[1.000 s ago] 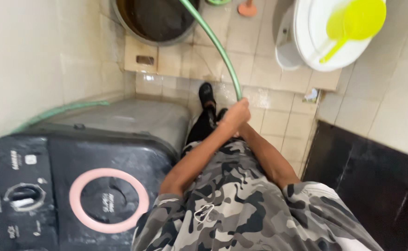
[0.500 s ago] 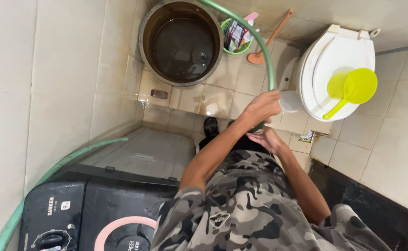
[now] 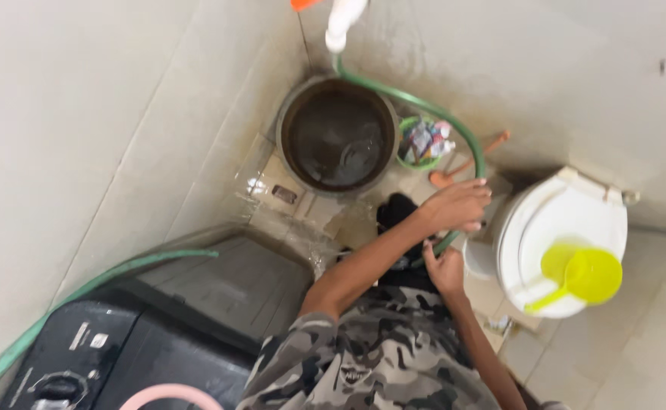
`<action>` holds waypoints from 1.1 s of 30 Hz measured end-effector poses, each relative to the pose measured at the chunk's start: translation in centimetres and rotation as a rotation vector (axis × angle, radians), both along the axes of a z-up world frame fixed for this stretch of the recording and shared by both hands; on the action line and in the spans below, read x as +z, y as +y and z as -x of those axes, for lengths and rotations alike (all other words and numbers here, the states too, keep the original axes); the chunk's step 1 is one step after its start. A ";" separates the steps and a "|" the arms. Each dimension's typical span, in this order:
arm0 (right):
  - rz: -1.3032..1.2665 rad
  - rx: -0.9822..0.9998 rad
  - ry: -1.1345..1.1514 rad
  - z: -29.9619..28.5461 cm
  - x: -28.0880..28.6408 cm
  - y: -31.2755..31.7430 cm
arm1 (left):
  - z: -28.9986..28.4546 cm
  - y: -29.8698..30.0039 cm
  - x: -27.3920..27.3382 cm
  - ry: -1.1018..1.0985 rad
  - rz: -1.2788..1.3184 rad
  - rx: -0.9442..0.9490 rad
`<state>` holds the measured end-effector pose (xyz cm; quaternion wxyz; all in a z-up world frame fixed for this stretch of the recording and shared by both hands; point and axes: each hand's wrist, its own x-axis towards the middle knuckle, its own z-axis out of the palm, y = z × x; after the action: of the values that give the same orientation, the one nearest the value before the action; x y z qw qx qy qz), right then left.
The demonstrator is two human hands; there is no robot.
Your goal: The person fills a large bucket and a small pitcher with water from a hose in a bathroom, adjusting the hose and directing the stream into the containers.
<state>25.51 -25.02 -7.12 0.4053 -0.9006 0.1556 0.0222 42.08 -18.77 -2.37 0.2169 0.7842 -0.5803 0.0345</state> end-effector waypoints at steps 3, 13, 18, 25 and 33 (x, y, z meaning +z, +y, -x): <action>-0.176 0.124 -0.073 -4.1 -1.9 -2.3 | -4.1 1.0 2.2 0.098 0.088 0.089; -0.350 0.473 0.058 -13.3 4.5 -1.2 | -18.7 18.1 21.1 -0.068 0.320 1.483; -0.396 0.378 0.112 -13.3 6.3 3.0 | -19.9 19.0 22.5 0.442 0.030 1.477; -0.463 0.334 0.203 -12.1 4.8 4.9 | -19.5 16.3 20.4 0.011 0.274 1.613; -0.426 0.215 0.554 -11.4 0.4 4.8 | -23.0 19.7 15.9 0.152 0.230 1.483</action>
<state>36.93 -20.23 -6.71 0.5218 -0.7669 0.1558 0.3396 65.10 0.90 13.52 0.2566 0.9420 0.1236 0.1775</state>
